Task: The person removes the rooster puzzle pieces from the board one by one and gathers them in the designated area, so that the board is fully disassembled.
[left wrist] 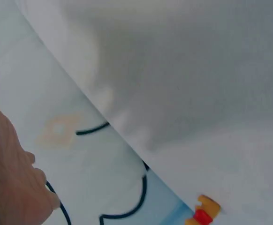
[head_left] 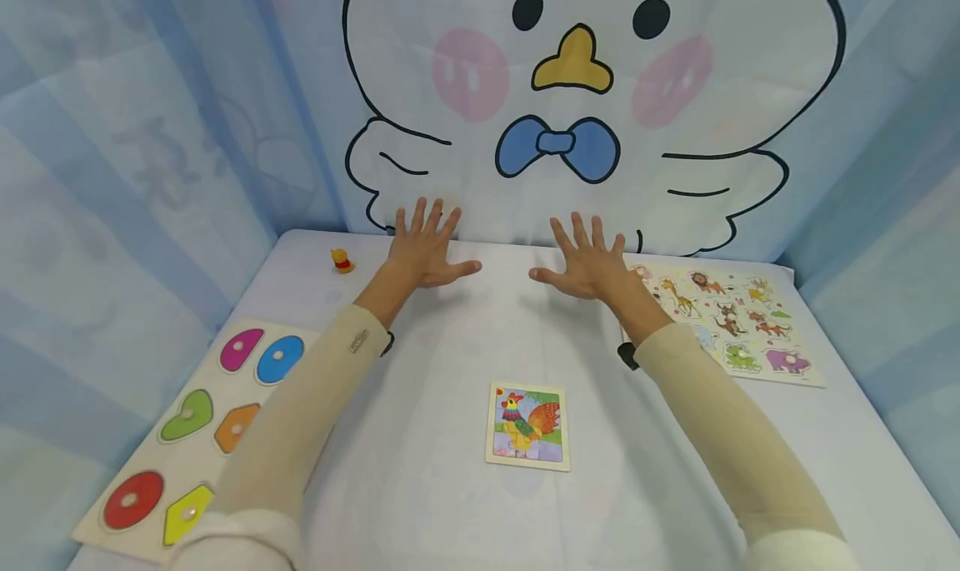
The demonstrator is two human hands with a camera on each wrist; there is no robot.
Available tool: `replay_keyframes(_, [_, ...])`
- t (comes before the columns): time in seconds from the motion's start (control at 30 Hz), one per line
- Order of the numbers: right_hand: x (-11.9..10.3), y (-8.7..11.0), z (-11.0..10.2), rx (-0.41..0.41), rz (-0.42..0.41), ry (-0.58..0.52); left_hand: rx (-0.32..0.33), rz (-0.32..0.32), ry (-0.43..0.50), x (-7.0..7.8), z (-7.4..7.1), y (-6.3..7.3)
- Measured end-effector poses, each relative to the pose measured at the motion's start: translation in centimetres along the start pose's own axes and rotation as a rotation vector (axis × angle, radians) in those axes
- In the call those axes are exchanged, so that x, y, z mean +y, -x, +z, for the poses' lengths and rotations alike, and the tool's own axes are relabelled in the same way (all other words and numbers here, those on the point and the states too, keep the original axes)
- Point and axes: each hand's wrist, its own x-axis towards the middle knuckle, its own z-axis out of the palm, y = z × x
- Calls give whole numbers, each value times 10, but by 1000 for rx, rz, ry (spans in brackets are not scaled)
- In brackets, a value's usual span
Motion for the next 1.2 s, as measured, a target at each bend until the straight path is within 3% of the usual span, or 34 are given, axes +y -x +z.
replay_keyframes(0.13, [-8, 16, 4, 29, -99, -102, 5, 79, 15, 18, 1, 25])
replay_keyframes(0.27, [-17, 41, 11, 28, -258, -350, 4, 216, 63, 45, -1, 74])
replay_keyframes(0.4, [-28, 64, 25, -10, -428, -531, 28, 400, 134, 76, -1, 129])
replay_keyframes(0.53, [-44, 84, 39, -71, -558, -578, 28, 620, 158, 107, 9, 172])
replay_keyframes(0.6, [-54, 91, 45, -122, -599, -569, 14, 691, 142, 119, 16, 187])
replay_keyframes(0.7, [-69, 98, 52, -188, -623, -530, -20, 713, 98, 129, 28, 202])
replay_keyframes(0.8, [-76, 102, 56, -209, -611, -483, -46, 704, 65, 134, 35, 207])
replay_keyframes(1.2, [-75, 100, 62, -230, -619, -470, -53, 679, -29, 136, 38, 211])
